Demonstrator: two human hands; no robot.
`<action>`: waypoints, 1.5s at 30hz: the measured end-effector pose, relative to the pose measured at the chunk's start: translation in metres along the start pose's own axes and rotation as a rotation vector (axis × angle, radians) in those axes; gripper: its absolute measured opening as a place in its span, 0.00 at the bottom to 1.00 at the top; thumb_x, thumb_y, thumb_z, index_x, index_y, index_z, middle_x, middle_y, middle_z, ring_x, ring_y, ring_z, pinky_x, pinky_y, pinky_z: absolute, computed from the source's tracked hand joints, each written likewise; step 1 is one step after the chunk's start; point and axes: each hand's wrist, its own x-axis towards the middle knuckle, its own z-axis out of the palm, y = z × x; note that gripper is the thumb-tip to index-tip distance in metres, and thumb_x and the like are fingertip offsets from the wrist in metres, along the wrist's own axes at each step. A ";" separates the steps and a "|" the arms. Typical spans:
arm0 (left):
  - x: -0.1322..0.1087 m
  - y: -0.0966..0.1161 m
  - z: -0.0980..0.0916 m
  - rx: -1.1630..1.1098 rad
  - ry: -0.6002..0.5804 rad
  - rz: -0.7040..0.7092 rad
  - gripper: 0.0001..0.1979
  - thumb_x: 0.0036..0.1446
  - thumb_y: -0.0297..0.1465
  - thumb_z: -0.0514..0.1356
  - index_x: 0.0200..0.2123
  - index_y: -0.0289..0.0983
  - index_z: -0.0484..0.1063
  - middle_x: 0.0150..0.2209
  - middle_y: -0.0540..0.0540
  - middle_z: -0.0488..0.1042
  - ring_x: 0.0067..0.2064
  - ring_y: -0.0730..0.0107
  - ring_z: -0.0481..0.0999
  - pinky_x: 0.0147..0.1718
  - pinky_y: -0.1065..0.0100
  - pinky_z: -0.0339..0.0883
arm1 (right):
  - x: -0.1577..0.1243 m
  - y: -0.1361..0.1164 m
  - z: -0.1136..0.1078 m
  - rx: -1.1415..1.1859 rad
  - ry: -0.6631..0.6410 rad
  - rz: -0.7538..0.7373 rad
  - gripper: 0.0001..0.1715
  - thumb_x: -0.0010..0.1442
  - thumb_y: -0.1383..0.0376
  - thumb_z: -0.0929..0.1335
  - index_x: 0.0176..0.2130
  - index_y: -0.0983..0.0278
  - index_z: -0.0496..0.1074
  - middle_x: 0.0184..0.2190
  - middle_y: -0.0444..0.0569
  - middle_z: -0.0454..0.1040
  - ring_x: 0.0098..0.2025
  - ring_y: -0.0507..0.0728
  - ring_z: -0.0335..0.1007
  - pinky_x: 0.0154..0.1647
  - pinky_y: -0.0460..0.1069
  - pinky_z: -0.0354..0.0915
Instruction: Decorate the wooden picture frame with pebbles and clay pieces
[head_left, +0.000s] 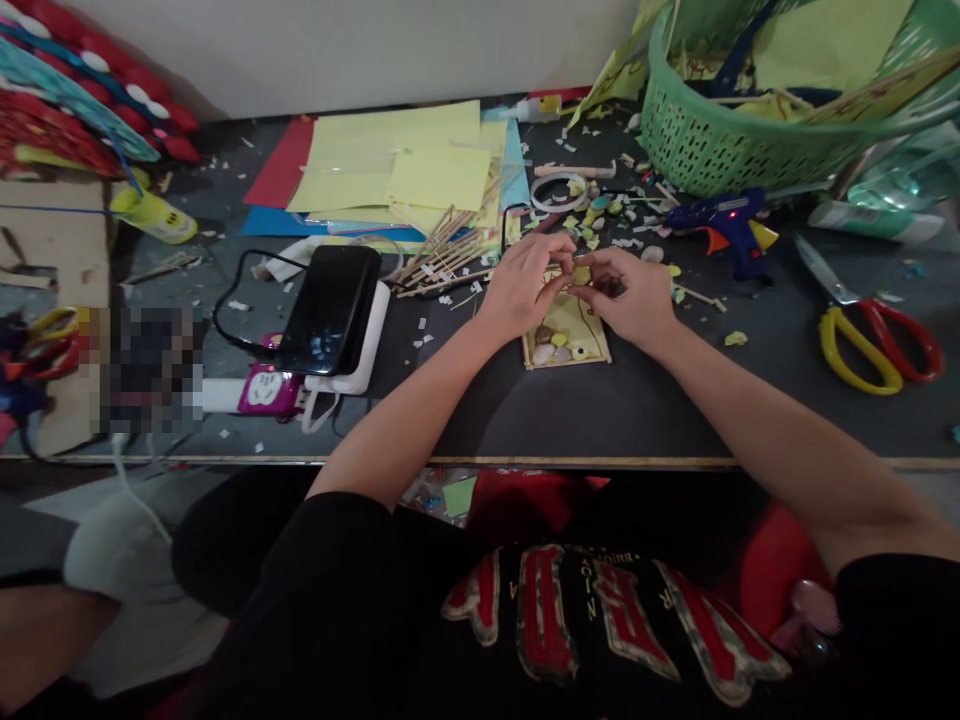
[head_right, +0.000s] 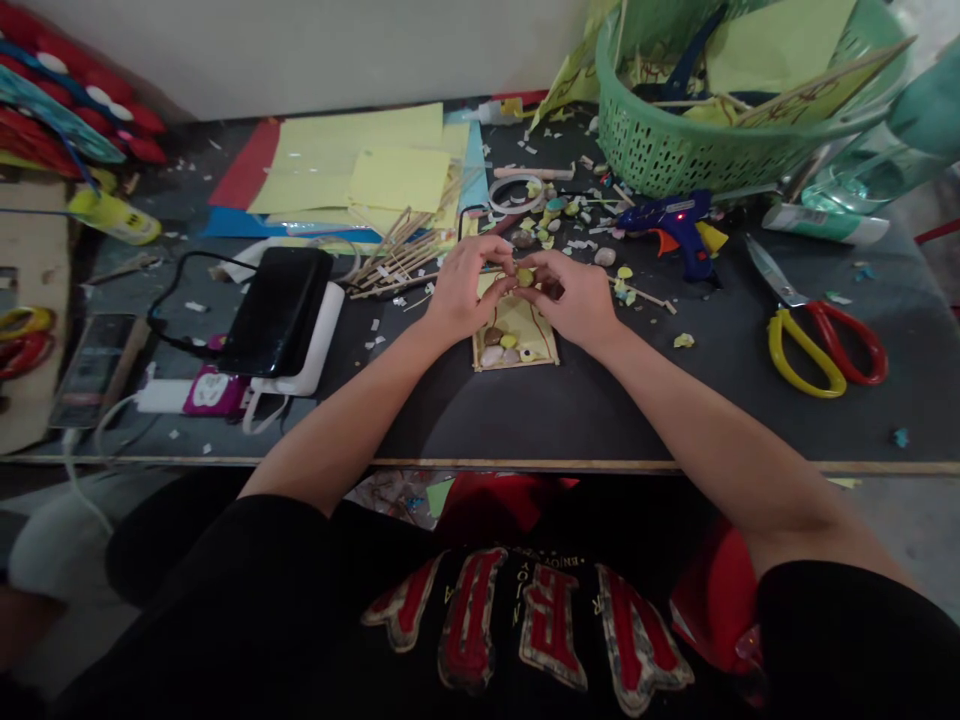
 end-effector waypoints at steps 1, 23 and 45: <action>0.000 0.000 0.000 0.008 -0.007 0.006 0.17 0.68 0.45 0.49 0.52 0.41 0.62 0.39 0.44 0.76 0.48 0.62 0.77 0.50 0.56 0.69 | 0.000 0.001 0.000 0.004 0.005 -0.004 0.19 0.56 0.50 0.71 0.43 0.58 0.75 0.28 0.45 0.79 0.25 0.55 0.73 0.29 0.51 0.70; 0.000 0.007 -0.004 -0.025 0.064 -0.124 0.28 0.60 0.56 0.54 0.51 0.40 0.63 0.42 0.43 0.77 0.50 0.61 0.76 0.51 0.58 0.68 | -0.002 0.004 -0.009 -0.318 0.006 -0.243 0.08 0.60 0.59 0.69 0.39 0.61 0.74 0.27 0.45 0.78 0.27 0.55 0.73 0.27 0.48 0.65; -0.001 0.014 0.000 0.073 0.055 -0.128 0.15 0.65 0.43 0.55 0.48 0.40 0.68 0.39 0.46 0.81 0.53 0.62 0.75 0.57 0.56 0.64 | 0.001 0.008 0.004 0.012 0.097 -0.047 0.23 0.53 0.45 0.73 0.38 0.59 0.71 0.27 0.45 0.77 0.24 0.54 0.72 0.26 0.52 0.70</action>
